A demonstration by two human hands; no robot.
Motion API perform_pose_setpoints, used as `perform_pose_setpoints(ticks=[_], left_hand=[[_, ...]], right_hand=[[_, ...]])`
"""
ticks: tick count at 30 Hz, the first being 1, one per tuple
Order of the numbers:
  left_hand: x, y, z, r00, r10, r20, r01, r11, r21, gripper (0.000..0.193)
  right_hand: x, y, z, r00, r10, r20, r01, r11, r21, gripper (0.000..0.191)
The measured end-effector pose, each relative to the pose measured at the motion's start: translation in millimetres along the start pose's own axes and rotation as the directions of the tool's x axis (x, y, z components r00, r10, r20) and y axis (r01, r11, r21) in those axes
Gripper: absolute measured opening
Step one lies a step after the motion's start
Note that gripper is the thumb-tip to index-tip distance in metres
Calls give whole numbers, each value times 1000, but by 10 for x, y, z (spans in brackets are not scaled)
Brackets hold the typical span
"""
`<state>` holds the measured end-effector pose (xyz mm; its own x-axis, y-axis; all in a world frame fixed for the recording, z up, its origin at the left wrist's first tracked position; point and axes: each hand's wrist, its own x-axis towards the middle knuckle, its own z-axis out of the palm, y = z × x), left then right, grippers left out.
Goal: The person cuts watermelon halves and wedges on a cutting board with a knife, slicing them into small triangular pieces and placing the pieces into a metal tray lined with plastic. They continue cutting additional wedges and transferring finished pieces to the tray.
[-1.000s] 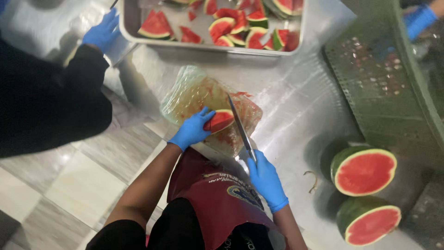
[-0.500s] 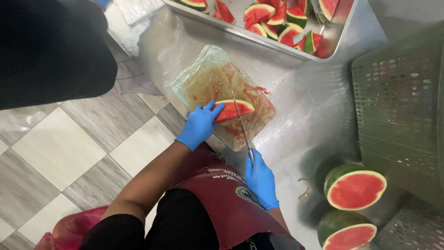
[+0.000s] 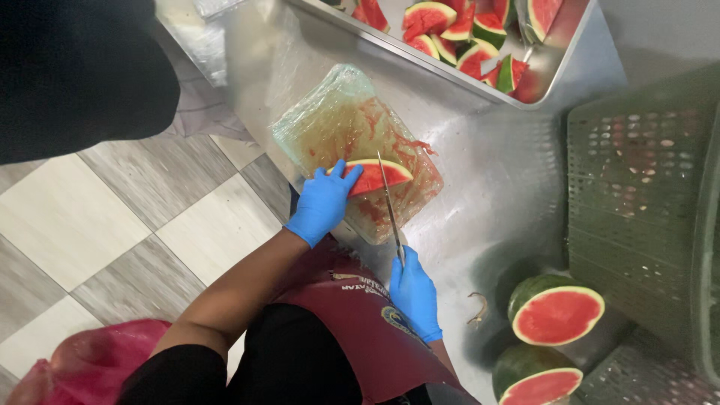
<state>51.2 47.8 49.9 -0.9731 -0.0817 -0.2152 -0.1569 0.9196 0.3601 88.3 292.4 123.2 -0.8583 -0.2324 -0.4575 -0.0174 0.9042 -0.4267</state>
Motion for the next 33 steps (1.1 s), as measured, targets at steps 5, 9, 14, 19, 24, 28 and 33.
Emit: perform_pose_setpoints(ticks=[5, 9, 14, 19, 24, 28, 33], left_hand=[[58, -17, -44, 999, -14, 33, 14, 1000, -26, 66], [108, -52, -77, 998, 12, 61, -10, 1000, -22, 67], [92, -63, -103, 994, -14, 108, 14, 1000, -4, 61], [39, -148, -108, 998, -20, 53, 30, 977, -210, 78], [50, -197, -197, 993, -114, 1, 110, 955, -275, 80], [161, -124, -327, 980, -21, -198, -30, 968, -249, 93], [548, 434, -100, 862, 452, -229, -507, 777, -372, 74]], right_hand=[[171, 16, 12, 999, -17, 40, 18, 1000, -25, 35], [594, 96, 383, 994, 43, 101, -41, 999, -23, 29], [1141, 261, 963, 997, -45, 55, 47, 998, -32, 31], [1264, 367, 904, 991, -133, 10, 131, 986, 100, 30], [763, 613, 541, 997, -79, -12, 79, 946, 314, 32], [122, 902, 406, 998, -22, -65, 47, 910, 412, 41], [-357, 1098, 457, 977, 205, -62, -133, 807, 576, 34]])
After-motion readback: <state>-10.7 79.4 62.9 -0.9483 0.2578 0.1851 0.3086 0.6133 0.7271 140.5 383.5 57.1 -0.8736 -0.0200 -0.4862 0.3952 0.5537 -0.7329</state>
